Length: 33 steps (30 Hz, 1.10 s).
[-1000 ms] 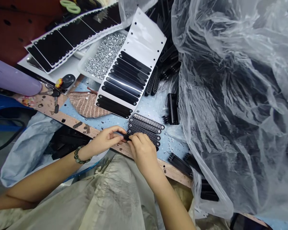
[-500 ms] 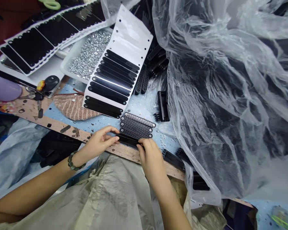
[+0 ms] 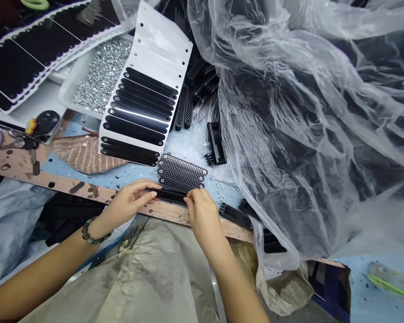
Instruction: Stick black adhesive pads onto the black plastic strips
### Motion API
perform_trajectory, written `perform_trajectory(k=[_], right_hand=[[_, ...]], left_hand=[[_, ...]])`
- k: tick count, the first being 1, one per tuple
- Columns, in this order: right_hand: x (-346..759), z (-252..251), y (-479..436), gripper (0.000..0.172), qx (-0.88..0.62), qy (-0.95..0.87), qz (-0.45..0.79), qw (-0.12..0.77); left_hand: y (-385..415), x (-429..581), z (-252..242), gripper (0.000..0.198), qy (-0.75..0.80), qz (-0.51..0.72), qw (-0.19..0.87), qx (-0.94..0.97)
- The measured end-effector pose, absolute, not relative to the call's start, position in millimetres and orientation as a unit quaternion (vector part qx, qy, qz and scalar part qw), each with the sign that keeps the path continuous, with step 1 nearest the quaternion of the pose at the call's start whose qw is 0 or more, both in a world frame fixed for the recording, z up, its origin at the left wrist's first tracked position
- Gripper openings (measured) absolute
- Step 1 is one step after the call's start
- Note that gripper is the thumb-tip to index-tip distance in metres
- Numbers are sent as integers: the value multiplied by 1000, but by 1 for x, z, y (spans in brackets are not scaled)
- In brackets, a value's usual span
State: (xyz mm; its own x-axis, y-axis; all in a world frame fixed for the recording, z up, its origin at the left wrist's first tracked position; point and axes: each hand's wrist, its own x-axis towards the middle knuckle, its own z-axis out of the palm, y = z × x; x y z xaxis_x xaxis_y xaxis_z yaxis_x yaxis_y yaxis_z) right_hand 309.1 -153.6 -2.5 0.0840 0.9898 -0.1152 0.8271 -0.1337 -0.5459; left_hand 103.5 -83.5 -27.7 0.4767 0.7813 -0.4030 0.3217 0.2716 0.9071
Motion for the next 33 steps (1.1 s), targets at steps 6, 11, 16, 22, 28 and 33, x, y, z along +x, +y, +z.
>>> perform_trajectory(k=[6, 11, 16, 22, 28, 33], right_hand=[[321, -5, -158, 32, -744, -656, 80, 98], [319, 1, -139, 20, -686, -698, 105, 179], [279, 20, -67, 11, -565, -762, 137, 285], [232, 7, 16, 23, -529, -785, 95, 309], [227, -2, 26, 25, -483, -801, 99, 340], [258, 22, 12, 21, -511, -604, 231, 566]], left_hand=[[-79, 94, -11, 23, 476, 193, 551, 657], [-25, 54, 3, 42, 614, 315, 246, 680], [27, 40, 2, 31, 583, 296, 397, 644], [43, 57, 9, 23, 496, 308, 481, 654], [46, 56, 13, 29, 446, 309, 417, 729], [48, 46, 5, 19, 508, 305, 362, 720]])
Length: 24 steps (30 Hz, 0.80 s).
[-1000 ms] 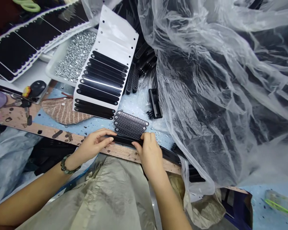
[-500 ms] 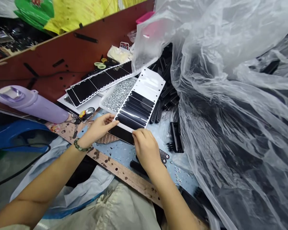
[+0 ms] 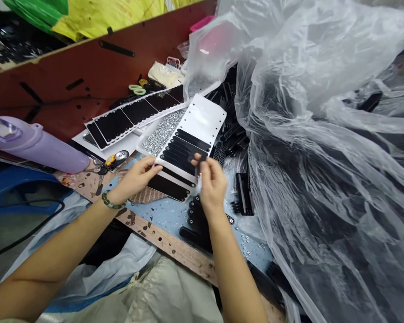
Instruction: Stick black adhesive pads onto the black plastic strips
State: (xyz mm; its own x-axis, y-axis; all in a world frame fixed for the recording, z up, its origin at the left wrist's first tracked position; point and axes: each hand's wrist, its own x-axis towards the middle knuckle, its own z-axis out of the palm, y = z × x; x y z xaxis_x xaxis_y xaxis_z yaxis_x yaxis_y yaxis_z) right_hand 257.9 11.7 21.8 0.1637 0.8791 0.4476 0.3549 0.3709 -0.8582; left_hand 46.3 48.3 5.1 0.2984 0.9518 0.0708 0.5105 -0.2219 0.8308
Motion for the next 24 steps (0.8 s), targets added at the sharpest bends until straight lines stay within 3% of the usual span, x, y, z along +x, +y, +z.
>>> perform_trajectory(k=[2, 5, 6, 8, 12, 17, 24], right_hand=[[278, 33, -9, 20, -525, -553, 249, 597], [300, 39, -54, 18, -562, -644, 233, 464], [304, 36, -69, 18, -567, -681, 227, 405], [305, 25, -92, 16, -572, -723, 231, 311], [296, -2, -110, 15, -588, -745, 224, 222], [290, -11, -108, 19, -586, -769, 174, 189], [287, -9, -107, 18, -580, -790, 129, 152]], left_hand=[[40, 44, 5, 18, 551, 293, 303, 721], [11, 49, 11, 26, 577, 320, 218, 719], [-1, 54, 12, 27, 567, 325, 239, 718], [-26, 66, 12, 22, 509, 284, 375, 721], [-55, 93, -4, 25, 449, 180, 572, 662], [-55, 103, -19, 28, 463, 155, 647, 585], [-47, 114, -25, 14, 453, 189, 667, 561]])
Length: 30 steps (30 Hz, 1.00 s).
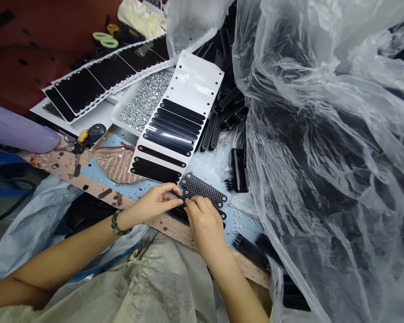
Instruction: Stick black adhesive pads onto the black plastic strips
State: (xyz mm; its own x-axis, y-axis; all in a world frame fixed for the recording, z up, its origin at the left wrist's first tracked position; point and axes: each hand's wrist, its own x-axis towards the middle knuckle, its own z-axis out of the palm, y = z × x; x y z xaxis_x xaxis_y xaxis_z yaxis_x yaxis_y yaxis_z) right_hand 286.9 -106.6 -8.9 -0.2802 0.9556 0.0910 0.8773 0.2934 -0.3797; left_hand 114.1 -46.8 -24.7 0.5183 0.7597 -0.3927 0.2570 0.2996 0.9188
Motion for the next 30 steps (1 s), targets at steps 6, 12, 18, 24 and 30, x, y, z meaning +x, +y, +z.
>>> perform_trajectory(k=[6, 12, 18, 24, 30], right_hand=[[294, 2, -119, 22, -657, -746, 69, 87], [321, -1, -141, 9, -697, -652, 217, 205], [323, -2, -136, 11, -703, -619, 274, 218], [326, 3, -131, 12, -704, -612, 306, 189], [323, 0, -129, 10, -721, -613, 282, 158]], left_hand=[[-49, 122, -28, 9, 470, 204, 624, 590], [-52, 118, -29, 19, 451, 181, 611, 625], [-49, 119, -25, 23, 443, 157, 634, 614], [-49, 118, -18, 23, 448, 134, 625, 626], [-46, 119, -21, 23, 448, 133, 629, 621]])
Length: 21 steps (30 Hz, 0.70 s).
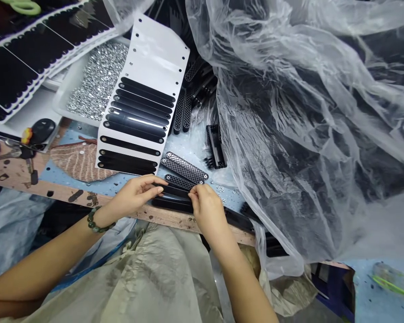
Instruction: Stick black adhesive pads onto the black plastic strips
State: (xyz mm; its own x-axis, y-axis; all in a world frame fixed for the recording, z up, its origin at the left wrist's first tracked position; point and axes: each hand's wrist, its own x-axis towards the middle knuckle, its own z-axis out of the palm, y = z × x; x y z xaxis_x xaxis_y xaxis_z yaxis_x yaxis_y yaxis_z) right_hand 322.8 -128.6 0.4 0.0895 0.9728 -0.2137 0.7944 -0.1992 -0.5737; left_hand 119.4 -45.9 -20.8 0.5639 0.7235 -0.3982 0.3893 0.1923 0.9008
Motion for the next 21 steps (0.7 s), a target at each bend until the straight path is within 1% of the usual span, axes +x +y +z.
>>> perform_trajectory(k=[3, 5, 8, 10, 11, 13, 15, 17, 19, 21], right_hand=[[321, -3, -131, 8, -745, -609, 236, 132], [321, -6, -135, 13, -765, -605, 188, 118], [322, -10, -139, 20, -772, -607, 141, 127], [324, -12, -141, 20, -764, -610, 143, 155], [326, -12, -142, 19, -759, -608, 155, 174], [330, -11, -144, 13, -752, -591, 194, 217], [336, -11, -148, 7, -751, -571, 216, 252], [339, -10, -154, 4, -759, -564, 190, 263], [340, -10, -164, 11, -758, -586, 140, 251], [337, -12, -174, 23, -740, -626, 107, 222]], left_hand=[[-46, 117, -23, 23, 444, 128, 621, 634], [-50, 115, -22, 24, 442, 134, 568, 681], [-65, 118, -19, 28, 408, 185, 388, 805], [-78, 124, -18, 34, 333, 198, 280, 878], [-84, 128, -19, 37, 294, 189, 247, 904], [-95, 134, -22, 41, 248, 160, 210, 932], [-101, 139, -25, 43, 244, 140, 188, 941], [-103, 141, -28, 44, 250, 123, 173, 945], [-103, 143, -29, 45, 259, 109, 154, 947], [-102, 146, -29, 44, 269, 102, 137, 948]])
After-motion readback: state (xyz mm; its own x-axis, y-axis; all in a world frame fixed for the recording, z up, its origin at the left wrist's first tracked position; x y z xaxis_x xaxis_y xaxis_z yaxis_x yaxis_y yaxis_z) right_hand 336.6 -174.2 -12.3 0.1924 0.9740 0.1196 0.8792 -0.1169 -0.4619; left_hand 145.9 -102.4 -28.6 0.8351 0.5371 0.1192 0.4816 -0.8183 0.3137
